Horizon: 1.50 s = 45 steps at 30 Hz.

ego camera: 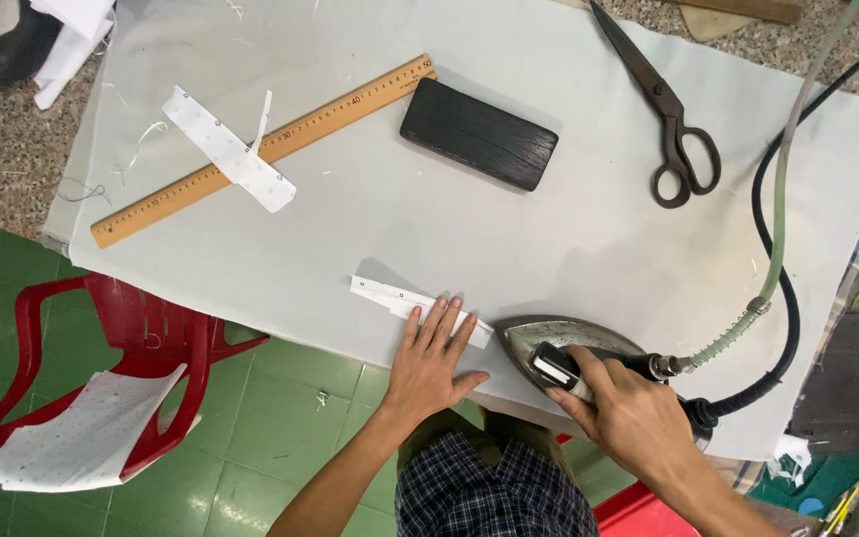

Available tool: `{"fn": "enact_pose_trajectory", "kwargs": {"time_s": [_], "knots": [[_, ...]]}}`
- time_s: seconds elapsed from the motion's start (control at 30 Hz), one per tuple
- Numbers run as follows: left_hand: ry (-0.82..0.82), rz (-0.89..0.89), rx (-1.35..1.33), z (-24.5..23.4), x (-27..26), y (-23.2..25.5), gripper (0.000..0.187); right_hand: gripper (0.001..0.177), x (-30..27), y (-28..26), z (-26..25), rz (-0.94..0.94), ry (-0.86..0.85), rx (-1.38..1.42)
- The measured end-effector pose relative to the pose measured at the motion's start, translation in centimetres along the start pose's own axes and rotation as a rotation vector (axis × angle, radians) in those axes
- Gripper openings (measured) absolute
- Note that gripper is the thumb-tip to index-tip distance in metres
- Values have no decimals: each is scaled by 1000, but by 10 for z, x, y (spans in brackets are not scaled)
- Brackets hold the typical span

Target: The person irons a small white fabric piece on a work table using a steam iron, then brushes the table surface with a red brush. They then use scissors to cut a larger white fabric piece into smaller sections.

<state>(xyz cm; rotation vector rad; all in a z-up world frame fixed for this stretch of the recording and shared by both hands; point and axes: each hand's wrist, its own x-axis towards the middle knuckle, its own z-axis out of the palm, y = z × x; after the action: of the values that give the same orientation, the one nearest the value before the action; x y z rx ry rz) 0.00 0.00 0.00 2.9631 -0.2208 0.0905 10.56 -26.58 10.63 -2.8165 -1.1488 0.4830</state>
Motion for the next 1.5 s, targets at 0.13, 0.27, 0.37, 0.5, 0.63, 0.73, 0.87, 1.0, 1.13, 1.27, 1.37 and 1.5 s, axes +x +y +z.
{"fn": "enact_pose_trajectory", "kwargs": {"time_s": [0.13,0.27,0.37,0.5,0.63,0.73,0.87,1.0,1.13,1.27,1.37,1.5], "knots": [[18,4,-7,-2,2,-1,87,62,3,-5,3,-41,-4,-1],[13,7,28,-2,1,-1,89,63,8,-10,2,-63,22,-16],[-4,3,30,-1,1,-1,88,63,10,-12,3,-70,41,-33],[-11,-8,29,0,1,-1,88,65,13,-14,3,-80,56,-56],[-10,-11,25,1,0,-1,87,63,15,-16,3,-67,55,-50],[-16,-12,39,0,0,0,86,65,18,-19,3,-56,43,-58],[-39,-15,36,3,-1,-2,87,62,25,-24,1,-33,58,-98],[-9,-2,43,-6,-2,-12,86,61,28,-26,-3,-36,42,-118],[-48,-14,37,-7,-5,-19,85,60,27,-27,-2,-25,41,-129],[-37,-5,11,-8,-2,-20,83,61,28,-27,-4,-26,40,-108],[-19,6,12,-9,0,-21,82,63,27,-24,-3,-25,28,-76],[-1,17,11,-14,2,-21,81,60,23,-18,0,-26,-4,-49]]}}
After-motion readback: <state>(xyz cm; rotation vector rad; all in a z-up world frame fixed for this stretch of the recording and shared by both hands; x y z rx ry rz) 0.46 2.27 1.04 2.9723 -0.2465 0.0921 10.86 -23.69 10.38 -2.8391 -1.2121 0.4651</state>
